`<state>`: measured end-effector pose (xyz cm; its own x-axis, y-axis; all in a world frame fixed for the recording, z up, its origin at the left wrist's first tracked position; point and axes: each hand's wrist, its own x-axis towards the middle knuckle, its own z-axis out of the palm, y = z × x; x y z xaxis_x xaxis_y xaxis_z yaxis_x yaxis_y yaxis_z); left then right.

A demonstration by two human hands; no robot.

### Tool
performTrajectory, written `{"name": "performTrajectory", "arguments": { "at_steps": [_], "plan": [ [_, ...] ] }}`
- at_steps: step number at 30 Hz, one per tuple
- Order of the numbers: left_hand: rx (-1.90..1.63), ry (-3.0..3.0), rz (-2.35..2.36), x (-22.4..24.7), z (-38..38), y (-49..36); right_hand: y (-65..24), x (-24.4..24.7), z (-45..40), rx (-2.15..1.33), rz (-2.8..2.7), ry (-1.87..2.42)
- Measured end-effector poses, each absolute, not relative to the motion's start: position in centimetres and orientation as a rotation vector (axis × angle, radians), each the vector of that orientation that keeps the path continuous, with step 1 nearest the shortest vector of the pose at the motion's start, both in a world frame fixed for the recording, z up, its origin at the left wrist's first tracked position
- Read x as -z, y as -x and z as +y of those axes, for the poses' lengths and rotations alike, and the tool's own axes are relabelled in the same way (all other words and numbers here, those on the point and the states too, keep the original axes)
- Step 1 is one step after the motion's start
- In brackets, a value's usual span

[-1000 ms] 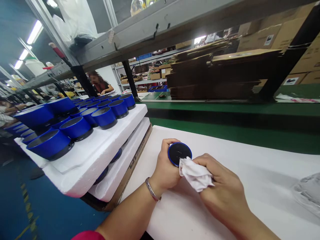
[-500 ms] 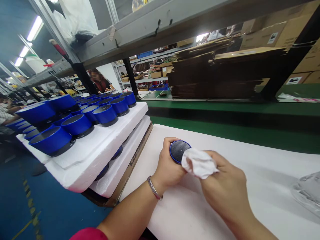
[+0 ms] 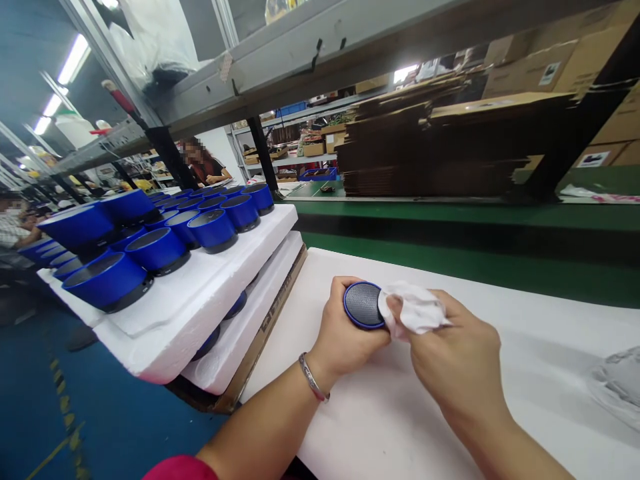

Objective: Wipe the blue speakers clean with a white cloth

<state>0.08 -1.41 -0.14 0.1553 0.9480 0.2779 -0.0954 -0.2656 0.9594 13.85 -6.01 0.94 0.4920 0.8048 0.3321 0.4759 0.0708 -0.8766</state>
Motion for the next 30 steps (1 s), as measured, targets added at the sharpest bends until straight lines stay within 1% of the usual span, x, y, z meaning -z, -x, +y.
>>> {"name": "performTrajectory", "arguments": {
  "at_steps": [5, 8, 16, 20, 23, 30],
  "plan": [
    [-1.298, -1.367, 0.866, 0.1, -1.5, -0.2, -13.9, -0.8, -6.2, -0.374, -1.198, 1.574],
    [-1.302, -1.367, 0.860, 0.1, -1.4, -0.1, -13.6, -0.5, -6.3, -0.310, -1.243, 1.540],
    [-1.292, -1.425, 0.864, 0.4, -0.9, 0.2, -12.6, -0.9, -6.6, -0.299, -1.330, 1.500],
    [-1.273, -1.469, 0.798, 0.3, -1.3, 0.1, -13.6, -1.9, -5.5, -0.458, -1.051, 1.568],
    [-1.238, -1.569, 0.651, 0.4, -1.9, -0.3, -14.8, -2.4, -4.7, -0.470, -0.879, 1.599],
    [-1.353, -1.627, 0.470, 1.1, -1.6, -0.3, -14.9, -1.6, -4.8, -0.545, -0.818, 1.546]
  ]
}}
